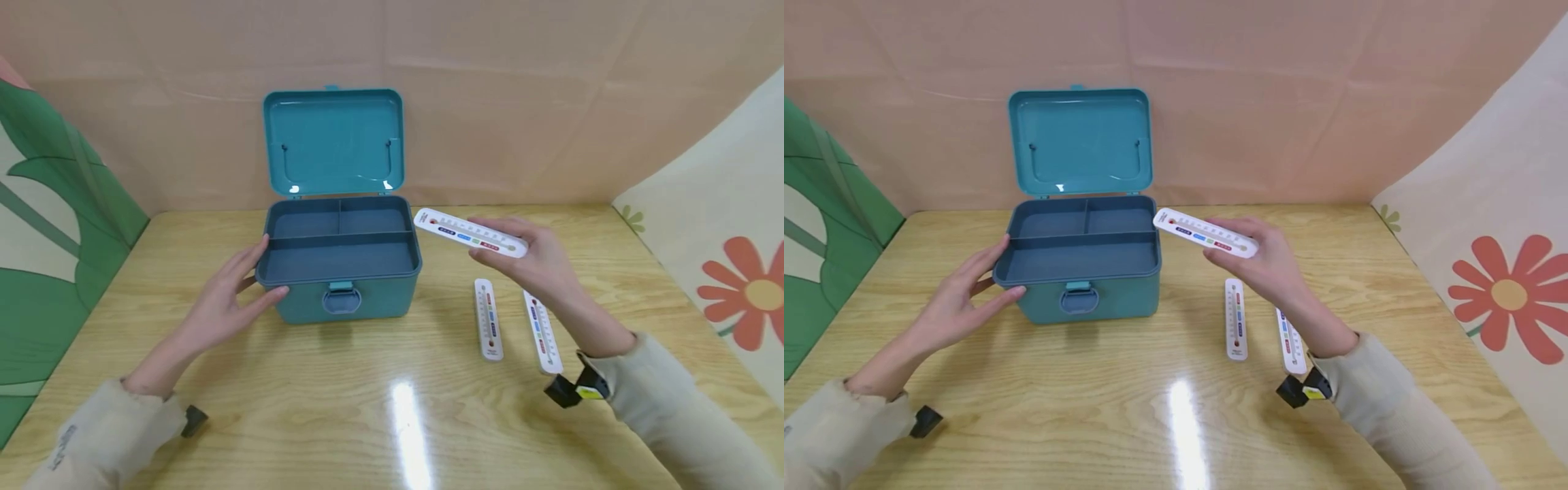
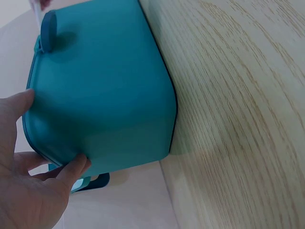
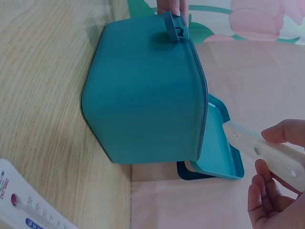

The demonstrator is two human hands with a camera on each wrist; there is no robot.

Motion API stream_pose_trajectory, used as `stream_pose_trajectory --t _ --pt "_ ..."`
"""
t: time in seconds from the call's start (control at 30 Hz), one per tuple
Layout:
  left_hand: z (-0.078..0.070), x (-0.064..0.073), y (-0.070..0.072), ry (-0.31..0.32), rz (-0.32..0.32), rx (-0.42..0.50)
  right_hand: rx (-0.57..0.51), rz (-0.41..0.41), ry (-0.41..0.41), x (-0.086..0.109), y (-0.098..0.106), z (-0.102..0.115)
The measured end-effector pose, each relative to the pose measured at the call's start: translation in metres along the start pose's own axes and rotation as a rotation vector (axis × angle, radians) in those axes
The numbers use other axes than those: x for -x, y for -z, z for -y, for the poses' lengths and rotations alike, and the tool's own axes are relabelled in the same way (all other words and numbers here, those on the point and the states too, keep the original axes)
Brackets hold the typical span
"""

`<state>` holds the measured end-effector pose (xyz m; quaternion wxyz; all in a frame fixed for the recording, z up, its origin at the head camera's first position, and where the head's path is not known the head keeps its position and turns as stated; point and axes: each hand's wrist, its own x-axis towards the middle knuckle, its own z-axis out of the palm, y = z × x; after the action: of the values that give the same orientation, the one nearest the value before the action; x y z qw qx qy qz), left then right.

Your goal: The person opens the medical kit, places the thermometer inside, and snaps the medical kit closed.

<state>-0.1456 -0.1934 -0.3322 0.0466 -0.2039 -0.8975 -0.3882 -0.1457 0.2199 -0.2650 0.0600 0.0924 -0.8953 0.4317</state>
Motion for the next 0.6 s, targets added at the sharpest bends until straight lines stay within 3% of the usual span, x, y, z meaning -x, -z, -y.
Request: stream_pose_trajectory --t 0.6 --pt "-0.002 -0.002 0.000 0.002 0.002 0.024 0.061 0.077 0.130 -0.010 -0.014 0.017"
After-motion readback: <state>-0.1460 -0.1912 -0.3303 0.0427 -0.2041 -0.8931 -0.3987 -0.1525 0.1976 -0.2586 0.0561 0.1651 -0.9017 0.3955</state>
